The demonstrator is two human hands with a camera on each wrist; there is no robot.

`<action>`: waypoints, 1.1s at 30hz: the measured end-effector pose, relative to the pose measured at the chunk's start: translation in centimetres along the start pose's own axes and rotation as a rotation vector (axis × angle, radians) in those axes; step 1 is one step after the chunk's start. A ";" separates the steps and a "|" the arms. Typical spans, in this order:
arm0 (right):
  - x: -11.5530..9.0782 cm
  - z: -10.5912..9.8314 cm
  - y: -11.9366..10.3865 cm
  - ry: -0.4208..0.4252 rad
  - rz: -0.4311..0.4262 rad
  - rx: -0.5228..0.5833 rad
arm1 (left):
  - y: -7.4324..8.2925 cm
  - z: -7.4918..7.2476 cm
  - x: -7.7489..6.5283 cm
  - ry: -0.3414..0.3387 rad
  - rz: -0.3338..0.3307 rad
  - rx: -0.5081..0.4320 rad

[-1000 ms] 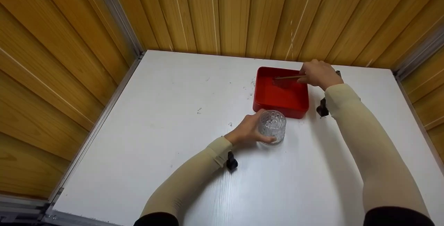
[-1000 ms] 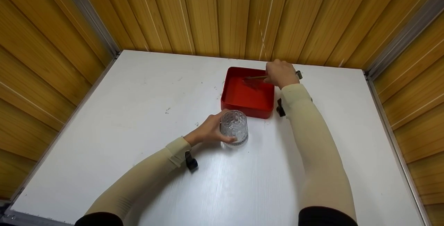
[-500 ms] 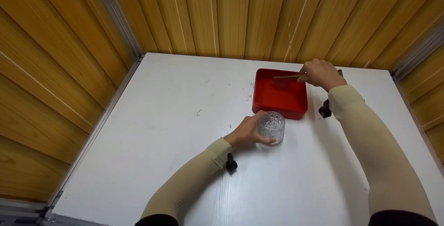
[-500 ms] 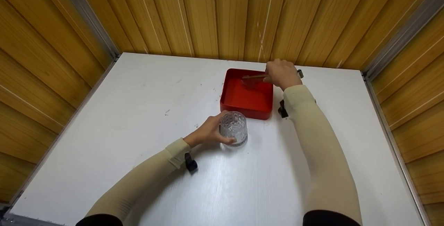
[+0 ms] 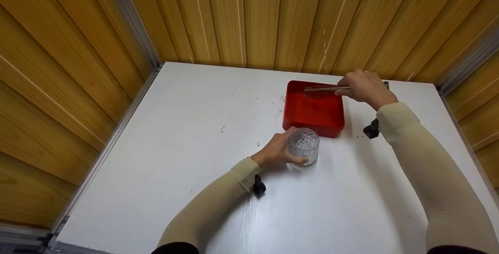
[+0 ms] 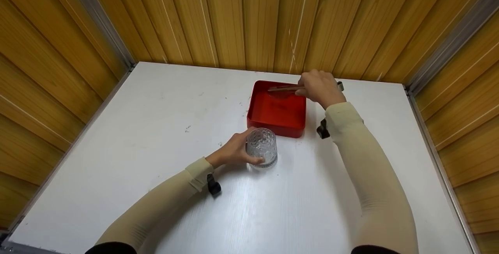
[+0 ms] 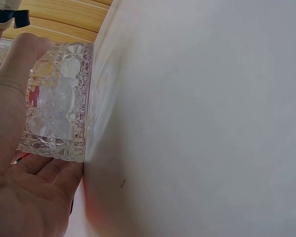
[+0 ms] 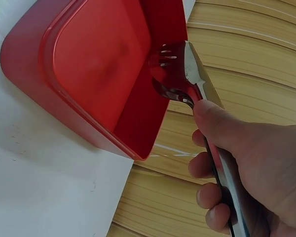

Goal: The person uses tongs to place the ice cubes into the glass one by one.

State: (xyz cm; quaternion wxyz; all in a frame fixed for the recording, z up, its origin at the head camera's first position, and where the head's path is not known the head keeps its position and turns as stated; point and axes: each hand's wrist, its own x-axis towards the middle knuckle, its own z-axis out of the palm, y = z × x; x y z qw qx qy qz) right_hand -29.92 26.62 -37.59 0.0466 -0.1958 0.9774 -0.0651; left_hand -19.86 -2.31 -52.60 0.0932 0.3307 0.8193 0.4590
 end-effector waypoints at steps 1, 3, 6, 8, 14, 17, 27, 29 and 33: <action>-0.1 -0.1 -0.1 0.002 -0.005 -0.001 | 0.0 0.0 0.0 0.001 0.006 0.006; -0.4 -0.3 -0.2 0.006 -0.011 -0.001 | 0.0 0.0 0.0 0.002 0.017 0.017; -0.8 -0.8 -0.4 0.017 -0.023 -0.002 | 0.0 0.0 0.1 -0.001 0.008 -0.012; -1.1 -1.1 -0.6 0.022 -0.024 -0.001 | 0.0 -0.1 0.1 -0.002 0.001 -0.036; -1.7 -1.7 -1.2 0.035 -0.050 -0.019 | 0.0 -0.2 0.2 -0.007 0.008 -0.044; -2.0 -1.8 -1.4 0.044 -0.068 -0.031 | 0.0 -0.1 0.4 -0.006 0.013 -0.026; -3.2 -1.8 -1.9 0.052 -0.069 -0.024 | -0.3 -0.2 0.6 -0.002 0.019 0.005; -3.4 -1.7 -1.8 0.061 -0.081 -0.030 | -0.3 -0.3 0.5 -0.003 0.025 0.004; -3.8 -1.6 -1.9 0.075 -0.099 -0.038 | -0.4 -0.4 0.5 -0.001 0.041 0.011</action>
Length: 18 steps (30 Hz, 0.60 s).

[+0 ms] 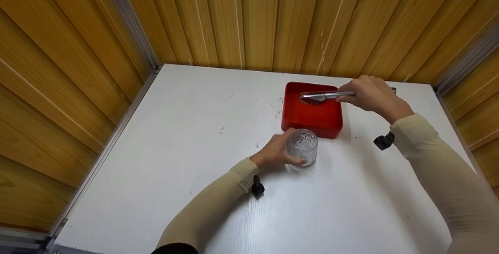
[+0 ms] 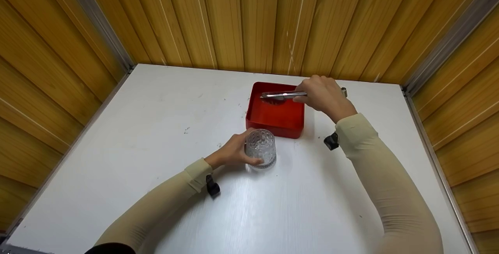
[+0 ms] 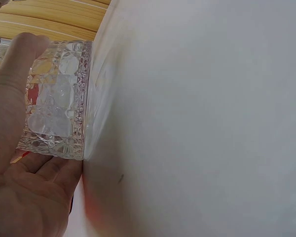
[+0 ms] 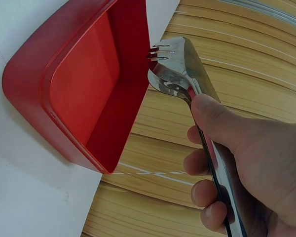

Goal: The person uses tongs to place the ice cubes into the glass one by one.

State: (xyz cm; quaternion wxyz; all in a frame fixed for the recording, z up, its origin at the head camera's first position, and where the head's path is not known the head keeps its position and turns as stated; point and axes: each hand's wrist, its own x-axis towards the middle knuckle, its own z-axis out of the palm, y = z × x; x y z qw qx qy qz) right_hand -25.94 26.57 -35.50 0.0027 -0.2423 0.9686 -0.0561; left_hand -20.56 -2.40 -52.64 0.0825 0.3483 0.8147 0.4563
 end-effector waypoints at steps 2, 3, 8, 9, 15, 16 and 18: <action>-0.2 0.0 -0.1 0.001 -0.002 0.006 | 0.0 0.0 0.0 0.000 0.003 0.001; -0.3 0.0 -0.1 0.001 0.000 0.008 | 0.0 -0.1 0.0 0.000 0.005 0.001; -0.8 -0.1 -0.4 0.003 0.002 0.015 | -0.1 -0.1 0.1 -0.006 0.003 -0.001; -0.9 -0.1 -0.5 0.005 0.003 0.015 | -0.1 -0.1 0.1 -0.007 0.000 -0.001; -1.8 -0.1 -0.8 0.022 0.001 0.016 | 0.0 -0.1 0.2 -0.013 -0.013 0.000; -1.9 -0.1 -0.8 0.023 0.001 0.019 | 0.0 -0.1 0.2 -0.012 -0.012 0.000; -2.2 -0.1 -0.9 0.025 0.007 0.024 | 0.0 -0.1 0.2 -0.012 -0.011 0.000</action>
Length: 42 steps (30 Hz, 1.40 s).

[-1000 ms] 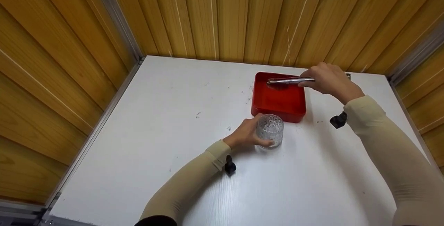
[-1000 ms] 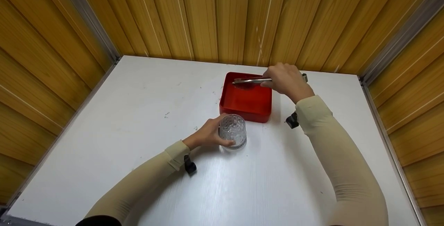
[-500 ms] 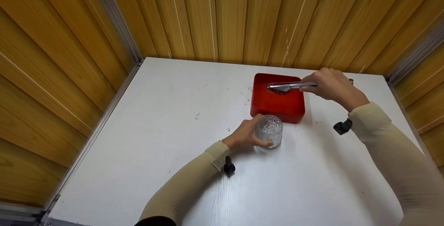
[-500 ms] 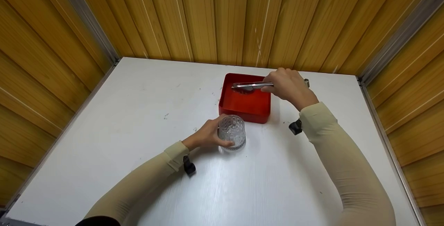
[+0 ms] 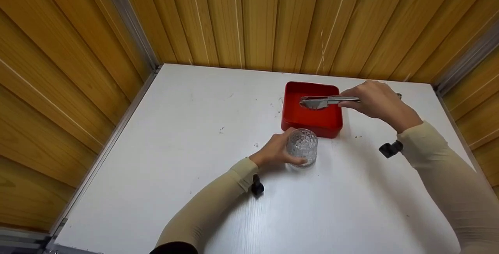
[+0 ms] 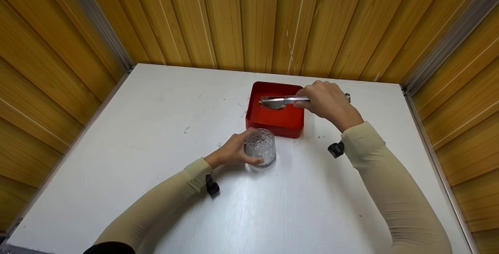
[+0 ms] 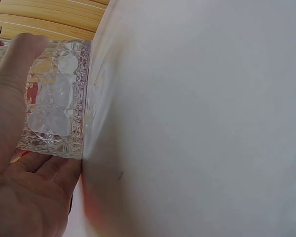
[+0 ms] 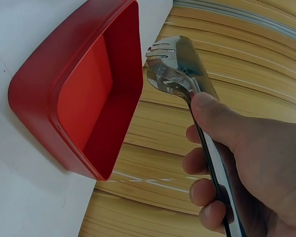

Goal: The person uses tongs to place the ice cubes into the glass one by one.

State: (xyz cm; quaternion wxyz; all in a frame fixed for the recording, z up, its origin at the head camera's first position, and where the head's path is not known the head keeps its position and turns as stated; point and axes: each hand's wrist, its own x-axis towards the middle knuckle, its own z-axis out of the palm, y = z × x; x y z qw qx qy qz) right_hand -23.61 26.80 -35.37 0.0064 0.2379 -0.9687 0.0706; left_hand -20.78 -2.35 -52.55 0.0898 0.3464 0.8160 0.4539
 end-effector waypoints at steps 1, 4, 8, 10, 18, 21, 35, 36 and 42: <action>-0.1 0.0 0.0 0.001 0.002 0.003 | 0.0 0.0 0.0 0.001 0.001 0.001; -0.5 0.0 -0.2 0.004 0.002 0.002 | 0.0 -0.1 0.1 0.004 0.005 0.005; -1.0 0.0 -0.4 0.019 -0.019 -0.002 | 0.0 -0.1 0.0 0.004 -0.002 0.017; -1.4 0.0 -0.5 0.029 -0.034 -0.007 | 0.0 -0.2 0.0 0.001 -0.013 0.021; -2.3 0.2 -1.2 0.036 -0.051 -0.015 | 0.1 -0.2 -0.1 -0.005 -0.035 0.021; -2.6 0.2 -1.4 0.034 -0.053 -0.014 | 0.1 -0.2 -0.1 -0.004 -0.031 0.030; -4.3 0.3 -2.6 0.042 -0.078 -0.006 | 0.2 -0.2 -0.3 -0.003 -0.036 0.014; -4.4 0.4 -2.7 0.047 -0.091 -0.009 | 0.2 -0.2 -0.3 -0.001 -0.029 0.021; -5.4 0.8 -3.1 0.086 -0.157 -0.018 | 0.1 -0.3 -0.3 0.009 0.002 0.055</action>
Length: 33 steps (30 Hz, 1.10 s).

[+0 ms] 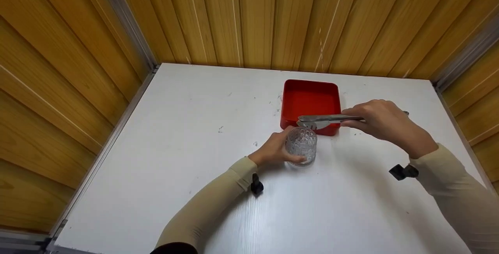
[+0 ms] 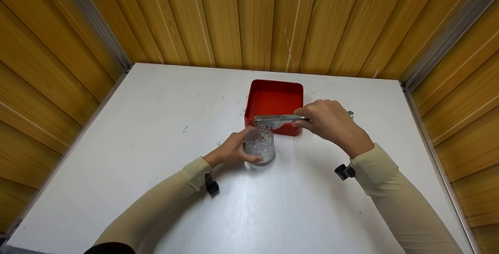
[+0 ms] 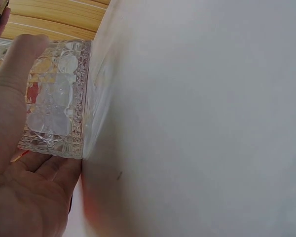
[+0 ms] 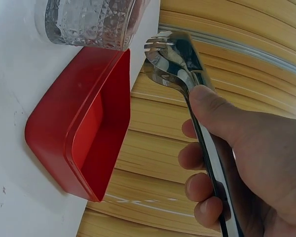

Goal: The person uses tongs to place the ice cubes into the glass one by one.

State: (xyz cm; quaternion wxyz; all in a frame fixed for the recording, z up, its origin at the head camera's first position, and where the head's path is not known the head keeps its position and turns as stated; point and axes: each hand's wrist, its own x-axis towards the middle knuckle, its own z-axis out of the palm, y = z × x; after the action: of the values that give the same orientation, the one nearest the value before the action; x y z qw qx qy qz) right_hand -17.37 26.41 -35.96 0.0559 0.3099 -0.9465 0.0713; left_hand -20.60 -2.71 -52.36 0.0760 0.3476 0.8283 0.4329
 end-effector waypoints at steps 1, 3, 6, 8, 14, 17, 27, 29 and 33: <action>-0.1 0.1 -0.1 0.000 -0.002 0.000 | 0.0 0.0 0.0 0.000 0.001 0.003; -0.4 0.3 -0.2 -0.003 -0.006 -0.002 | 0.0 0.0 0.0 -0.001 0.003 0.006; -0.7 0.6 -0.2 -0.001 -0.014 -0.004 | -0.1 0.0 0.0 -0.002 0.004 0.005; -1.0 0.8 -0.3 0.009 -0.023 -0.002 | -0.1 0.0 0.0 -0.002 0.002 0.003; -1.4 0.9 -0.7 0.026 -0.037 0.005 | -0.2 0.0 0.1 -0.001 -0.005 0.000; -1.5 1.0 -0.8 0.029 -0.043 0.002 | -0.2 0.1 0.0 -0.001 -0.003 -0.009; -1.8 1.2 -0.9 0.038 -0.055 -0.009 | -0.2 0.1 -0.1 0.001 0.025 -0.024; -1.9 1.2 -1.0 0.049 -0.062 -0.015 | -0.3 0.1 -0.1 0.003 0.036 -0.026; -2.0 1.1 -1.0 0.048 -0.059 -0.014 | -0.3 0.1 -0.1 0.000 0.033 -0.033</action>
State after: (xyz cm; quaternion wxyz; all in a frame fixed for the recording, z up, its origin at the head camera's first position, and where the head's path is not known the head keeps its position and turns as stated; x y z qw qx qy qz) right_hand -15.26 26.53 -37.28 0.0828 0.3352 -0.9358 0.0704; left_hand -20.66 -2.82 -52.62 0.0747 0.3599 0.8152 0.4475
